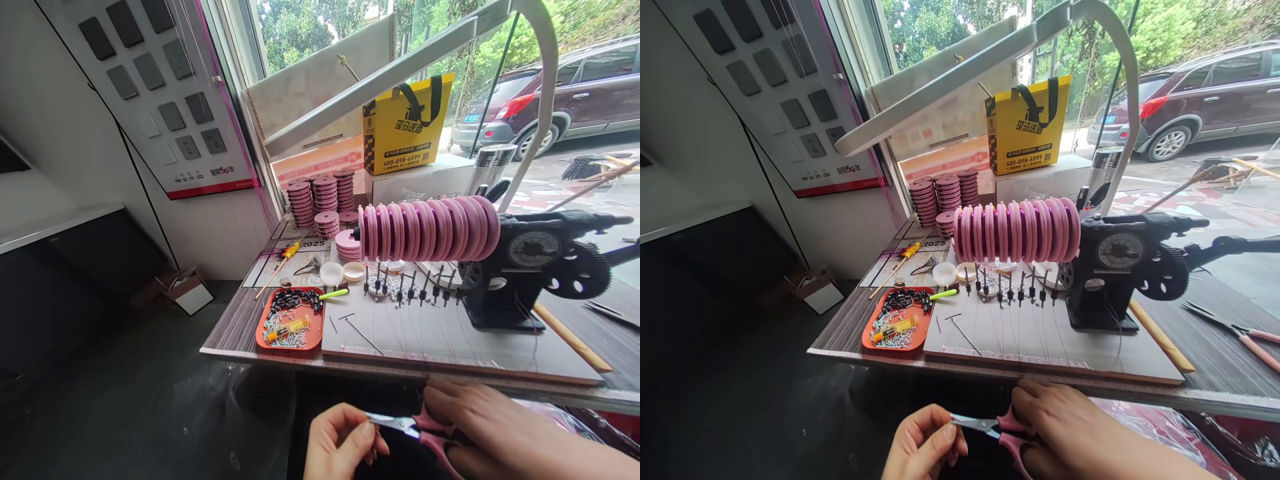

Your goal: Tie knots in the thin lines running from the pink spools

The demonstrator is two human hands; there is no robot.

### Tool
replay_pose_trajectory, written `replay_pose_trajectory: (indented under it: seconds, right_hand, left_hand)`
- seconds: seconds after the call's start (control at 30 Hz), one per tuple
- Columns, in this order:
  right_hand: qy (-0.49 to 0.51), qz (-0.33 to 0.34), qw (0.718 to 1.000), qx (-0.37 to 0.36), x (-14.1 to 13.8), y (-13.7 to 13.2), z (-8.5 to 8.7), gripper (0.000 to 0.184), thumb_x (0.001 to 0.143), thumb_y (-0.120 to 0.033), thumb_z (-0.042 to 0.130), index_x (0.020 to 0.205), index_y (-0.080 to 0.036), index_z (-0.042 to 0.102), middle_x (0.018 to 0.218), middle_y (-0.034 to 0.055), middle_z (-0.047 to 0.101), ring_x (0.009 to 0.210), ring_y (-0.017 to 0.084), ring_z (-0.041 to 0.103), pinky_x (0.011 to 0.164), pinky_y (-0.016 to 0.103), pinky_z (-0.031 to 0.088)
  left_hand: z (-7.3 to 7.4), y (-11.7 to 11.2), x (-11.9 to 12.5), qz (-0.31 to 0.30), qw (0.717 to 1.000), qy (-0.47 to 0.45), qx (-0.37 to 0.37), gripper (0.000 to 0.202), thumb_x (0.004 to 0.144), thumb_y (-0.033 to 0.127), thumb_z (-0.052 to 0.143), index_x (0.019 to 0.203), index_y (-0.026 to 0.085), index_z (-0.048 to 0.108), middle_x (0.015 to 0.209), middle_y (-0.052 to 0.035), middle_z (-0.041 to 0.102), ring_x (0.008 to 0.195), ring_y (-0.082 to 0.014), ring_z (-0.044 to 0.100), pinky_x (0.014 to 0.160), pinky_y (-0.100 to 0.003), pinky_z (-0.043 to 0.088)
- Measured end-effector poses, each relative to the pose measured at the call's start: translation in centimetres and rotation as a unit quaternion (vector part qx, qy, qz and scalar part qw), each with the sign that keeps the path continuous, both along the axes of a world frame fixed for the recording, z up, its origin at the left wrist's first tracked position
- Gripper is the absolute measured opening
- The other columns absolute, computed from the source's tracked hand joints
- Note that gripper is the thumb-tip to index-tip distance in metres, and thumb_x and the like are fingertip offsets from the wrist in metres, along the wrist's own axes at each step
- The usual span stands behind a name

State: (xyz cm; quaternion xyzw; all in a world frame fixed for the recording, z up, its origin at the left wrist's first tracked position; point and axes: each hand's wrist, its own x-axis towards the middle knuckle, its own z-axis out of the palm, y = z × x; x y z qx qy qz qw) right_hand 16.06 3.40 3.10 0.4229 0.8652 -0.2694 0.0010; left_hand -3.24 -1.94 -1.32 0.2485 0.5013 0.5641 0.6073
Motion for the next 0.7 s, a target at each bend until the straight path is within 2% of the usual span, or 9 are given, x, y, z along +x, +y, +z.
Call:
replay_pose_trajectory:
  seconds: [0.23,0.43,0.6,0.7]
  right_hand:
    - [-0.042,0.012,0.998,0.039,-0.55,0.28,-0.12,0.011,0.073,-0.012,0.05,0.074,-0.02,0.057,0.079,0.007,0.067,0.069,0.023,0.063,0.056,0.027,0.036]
    - [-0.069,0.015,0.998,0.001,-0.93,0.35,0.54,0.011,0.072,-0.01,0.05,0.071,-0.018,0.056,0.08,0.0095,0.068,0.071,0.026,0.064,0.057,0.028,0.036]
    - [-0.077,0.018,0.997,0.01,-1.08,0.32,0.42,0.012,0.072,-0.008,0.048,0.07,-0.019,0.051,0.081,0.0104,0.068,0.071,0.027,0.064,0.056,0.027,0.033]
    - [-0.07,0.016,0.997,0.0,-0.9,0.44,0.47,0.016,0.066,-0.004,0.047,0.065,-0.02,0.044,0.078,0.0091,0.067,0.069,0.025,0.063,0.055,0.026,0.031]
  left_hand:
    - [-0.24,-0.06,-0.14,-0.006,1.0,0.015,0.008,0.035,0.049,0.043,0.086,0.053,0.013,0.07,0.045,-0.0061,0.068,0.041,-0.0067,0.048,0.046,-0.017,0.035]
    - [-0.28,-0.11,-0.14,-0.002,0.999,0.033,0.015,0.035,0.05,0.043,0.086,0.054,0.013,0.069,0.046,-0.0061,0.068,0.042,-0.0075,0.048,0.046,-0.018,0.036]
    - [-0.18,-0.08,-0.08,-0.003,0.999,0.036,0.017,0.036,0.049,0.044,0.086,0.052,0.013,0.069,0.045,-0.006,0.067,0.041,-0.0076,0.048,0.046,-0.018,0.036]
    - [-0.1,-0.06,-0.07,-0.007,0.999,0.035,0.019,0.036,0.049,0.045,0.085,0.052,0.013,0.069,0.045,-0.0057,0.067,0.041,-0.0074,0.047,0.046,-0.018,0.037]
